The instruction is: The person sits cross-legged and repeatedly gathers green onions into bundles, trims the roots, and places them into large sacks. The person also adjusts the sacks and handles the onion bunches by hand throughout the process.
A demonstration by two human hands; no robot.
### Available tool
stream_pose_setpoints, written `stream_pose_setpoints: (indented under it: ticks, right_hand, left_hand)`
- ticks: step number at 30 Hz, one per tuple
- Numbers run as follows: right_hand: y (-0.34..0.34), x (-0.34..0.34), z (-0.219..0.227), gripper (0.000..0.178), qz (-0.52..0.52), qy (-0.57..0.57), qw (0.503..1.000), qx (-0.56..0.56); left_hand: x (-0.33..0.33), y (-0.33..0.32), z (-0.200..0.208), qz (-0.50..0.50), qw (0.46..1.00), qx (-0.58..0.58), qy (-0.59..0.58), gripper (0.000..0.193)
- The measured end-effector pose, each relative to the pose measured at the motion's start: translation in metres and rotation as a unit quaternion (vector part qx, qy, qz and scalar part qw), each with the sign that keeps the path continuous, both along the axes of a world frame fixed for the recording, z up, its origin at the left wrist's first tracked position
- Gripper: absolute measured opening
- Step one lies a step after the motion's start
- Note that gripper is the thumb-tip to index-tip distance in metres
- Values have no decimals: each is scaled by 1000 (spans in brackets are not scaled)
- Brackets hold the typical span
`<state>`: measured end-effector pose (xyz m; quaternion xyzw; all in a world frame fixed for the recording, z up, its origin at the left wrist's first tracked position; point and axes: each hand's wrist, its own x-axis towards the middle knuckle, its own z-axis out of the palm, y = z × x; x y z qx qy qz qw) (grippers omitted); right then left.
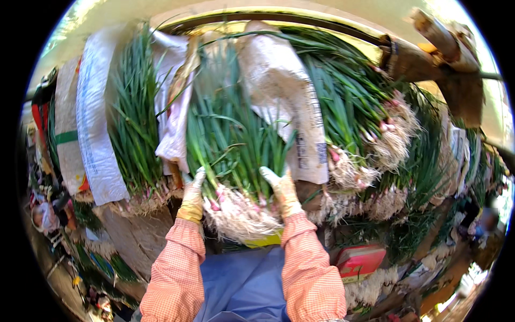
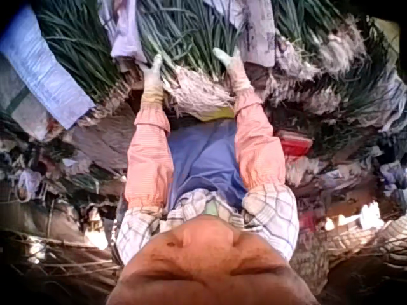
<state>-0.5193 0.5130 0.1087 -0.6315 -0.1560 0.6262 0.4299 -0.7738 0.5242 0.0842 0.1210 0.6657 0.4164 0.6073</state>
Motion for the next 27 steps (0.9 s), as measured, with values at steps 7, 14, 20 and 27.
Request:
stream_pose_setpoints:
  ticks: [7,14,20,27]
  right_hand:
    - [8,-9,9,79,48,119,992,-8]
    - [32,79,116,75,195,-19,980,37]
    - [31,170,91,79,299,-264,917,-17]
    - [103,329,119,77,324,-503,794,109]
  left_hand:
    - [5,0,17,66,985,4,-161,40]
    - [91,-24,85,73,954,29,-288,51]
    - [181,-2,33,-94,975,29,201,79]
    - [149,-12,66,2,990,53,130,79]
